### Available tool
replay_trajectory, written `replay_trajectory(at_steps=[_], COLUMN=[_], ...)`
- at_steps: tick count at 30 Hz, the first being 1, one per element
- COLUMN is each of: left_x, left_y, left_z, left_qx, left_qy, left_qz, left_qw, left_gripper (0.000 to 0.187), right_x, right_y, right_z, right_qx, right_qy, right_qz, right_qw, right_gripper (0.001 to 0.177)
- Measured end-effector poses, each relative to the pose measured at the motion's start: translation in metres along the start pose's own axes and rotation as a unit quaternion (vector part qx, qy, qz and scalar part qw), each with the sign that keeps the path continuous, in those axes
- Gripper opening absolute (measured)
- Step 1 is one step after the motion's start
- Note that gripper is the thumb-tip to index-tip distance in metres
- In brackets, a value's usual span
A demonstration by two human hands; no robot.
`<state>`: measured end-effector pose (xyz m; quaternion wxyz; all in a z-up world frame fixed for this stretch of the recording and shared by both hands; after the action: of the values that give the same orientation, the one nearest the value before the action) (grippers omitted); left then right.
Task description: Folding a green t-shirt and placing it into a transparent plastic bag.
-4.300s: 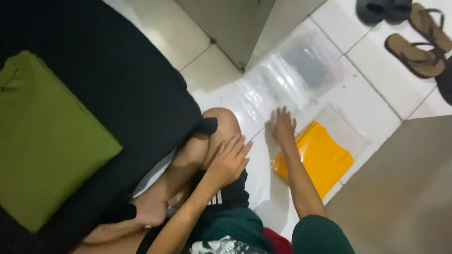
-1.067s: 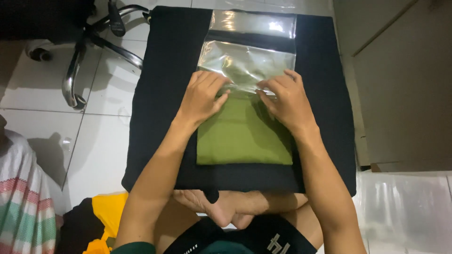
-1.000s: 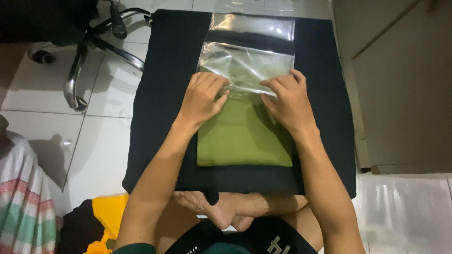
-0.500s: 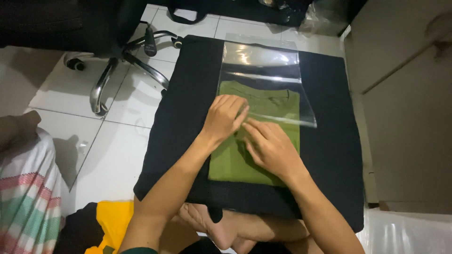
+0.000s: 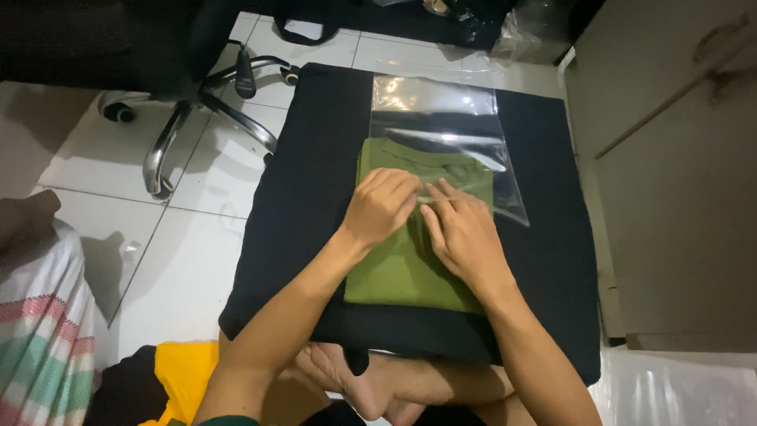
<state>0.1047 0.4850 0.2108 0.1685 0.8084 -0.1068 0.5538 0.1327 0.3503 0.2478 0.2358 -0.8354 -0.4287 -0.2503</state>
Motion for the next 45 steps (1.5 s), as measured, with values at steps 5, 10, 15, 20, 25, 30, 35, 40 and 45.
replay_trajectory(at_steps=[5, 10, 15, 20, 25, 30, 35, 40, 45], left_x=[0.008, 0.005, 0.006, 0.009, 0.014, 0.016, 0.019, 0.021, 0.015], left_y=[0.022, 0.029, 0.038, 0.048, 0.063, 0.076, 0.088, 0.096, 0.104], left_z=[-0.006, -0.002, -0.002, -0.005, -0.007, -0.012, -0.015, -0.018, -0.016], left_qx=[-0.013, -0.020, -0.040, -0.038, -0.038, -0.073, -0.092, -0.110, -0.141], left_qy=[0.027, 0.039, 0.060, 0.067, 0.077, 0.090, 0.100, 0.113, 0.109], left_qz=[0.041, 0.060, 0.078, 0.098, 0.122, 0.162, 0.171, 0.196, 0.214], left_qw=[0.999, 0.997, 0.994, 0.992, 0.989, 0.980, 0.976, 0.968, 0.960], left_gripper=[0.021, 0.010, 0.011, 0.011, 0.013, 0.010, 0.007, 0.009, 0.007], right_x=[-0.009, -0.016, -0.017, -0.022, -0.037, -0.029, -0.032, -0.037, -0.045], right_y=[0.021, 0.041, 0.055, 0.077, 0.091, 0.096, 0.105, 0.151, 0.156], right_z=[0.010, 0.014, 0.012, 0.030, 0.043, 0.046, 0.048, 0.082, 0.067], right_qx=[-0.011, -0.068, -0.063, -0.061, -0.134, -0.066, -0.084, -0.142, -0.116], right_qy=[-0.017, 0.000, -0.017, -0.085, -0.073, -0.043, -0.023, -0.106, -0.006], right_qz=[0.064, 0.071, 0.110, 0.142, 0.081, 0.038, 0.028, 0.163, 0.181], right_qw=[0.998, 0.995, 0.992, 0.984, 0.985, 0.996, 0.996, 0.971, 0.977], right_gripper=[0.046, 0.038, 0.023, 0.057, 0.060, 0.076, 0.061, 0.068, 0.046])
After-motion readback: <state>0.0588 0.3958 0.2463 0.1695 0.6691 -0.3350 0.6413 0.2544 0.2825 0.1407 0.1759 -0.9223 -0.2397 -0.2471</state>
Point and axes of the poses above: each hand's wrist, its own x-axis towards the middle knuckle, its own z-axis out of the palm, y = z × x, the point moved 6 cm from there along x, towards the middle knuckle, and after that the axes turned 14 degrees about y, right-handed, at the moved point
